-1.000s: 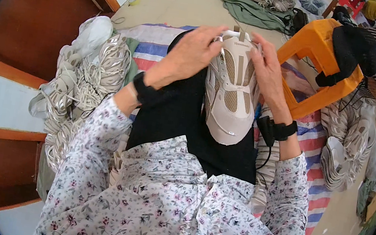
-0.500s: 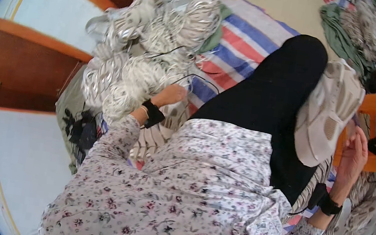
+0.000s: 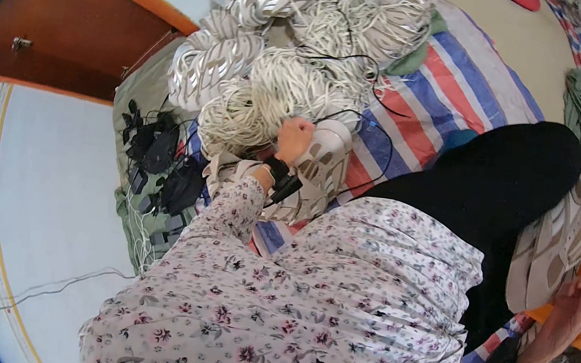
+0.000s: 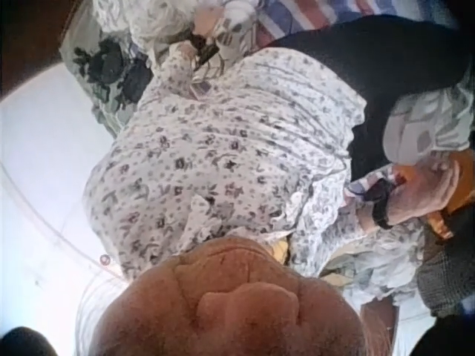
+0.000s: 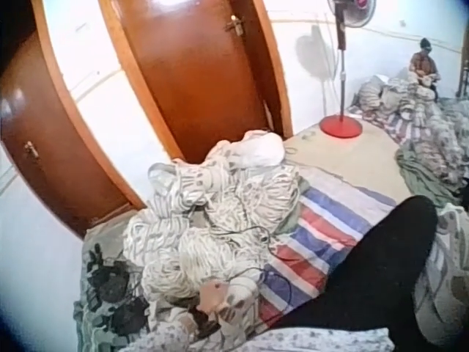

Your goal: The recorder is lacing a tan and white athletic shoe in a workshop setting.

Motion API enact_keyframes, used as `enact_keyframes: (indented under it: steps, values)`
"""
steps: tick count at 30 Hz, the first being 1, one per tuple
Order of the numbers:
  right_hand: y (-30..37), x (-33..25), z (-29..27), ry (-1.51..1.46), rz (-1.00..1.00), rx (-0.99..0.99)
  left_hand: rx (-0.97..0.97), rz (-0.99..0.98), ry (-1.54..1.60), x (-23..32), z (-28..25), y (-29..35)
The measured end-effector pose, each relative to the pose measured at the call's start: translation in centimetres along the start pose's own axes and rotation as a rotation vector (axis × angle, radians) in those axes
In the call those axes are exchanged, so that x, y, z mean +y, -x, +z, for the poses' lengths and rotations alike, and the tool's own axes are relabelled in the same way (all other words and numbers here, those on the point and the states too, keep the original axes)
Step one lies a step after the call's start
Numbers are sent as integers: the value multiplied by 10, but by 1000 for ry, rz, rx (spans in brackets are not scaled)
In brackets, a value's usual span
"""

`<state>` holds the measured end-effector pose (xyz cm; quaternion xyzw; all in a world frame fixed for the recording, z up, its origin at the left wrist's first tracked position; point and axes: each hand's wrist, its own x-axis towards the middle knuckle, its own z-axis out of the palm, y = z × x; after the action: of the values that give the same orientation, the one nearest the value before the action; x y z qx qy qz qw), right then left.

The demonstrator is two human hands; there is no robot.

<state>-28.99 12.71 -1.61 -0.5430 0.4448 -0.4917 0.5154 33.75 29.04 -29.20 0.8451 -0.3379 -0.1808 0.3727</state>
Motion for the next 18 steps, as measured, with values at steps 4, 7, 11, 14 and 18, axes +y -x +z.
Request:
enact_keyframes:
  steps: [4,7,11,14,18]
  values:
    - [-8,-3,13,-19,-9,-56,282,-85,-76,-24,-38,-22]
    - [-1,-18,50,77,-44,-27,415,-154,-130,-17,-40,-27]
    - [-4,-16,51,57,3,-41,271,-293,-164,-22,-43,-40]
    - [-3,-14,59,74,-5,97,246,-286,-250,-32,-35,-47]
    - [-1,-9,53,43,-16,6,310,-326,-210,-48,-30,-53]
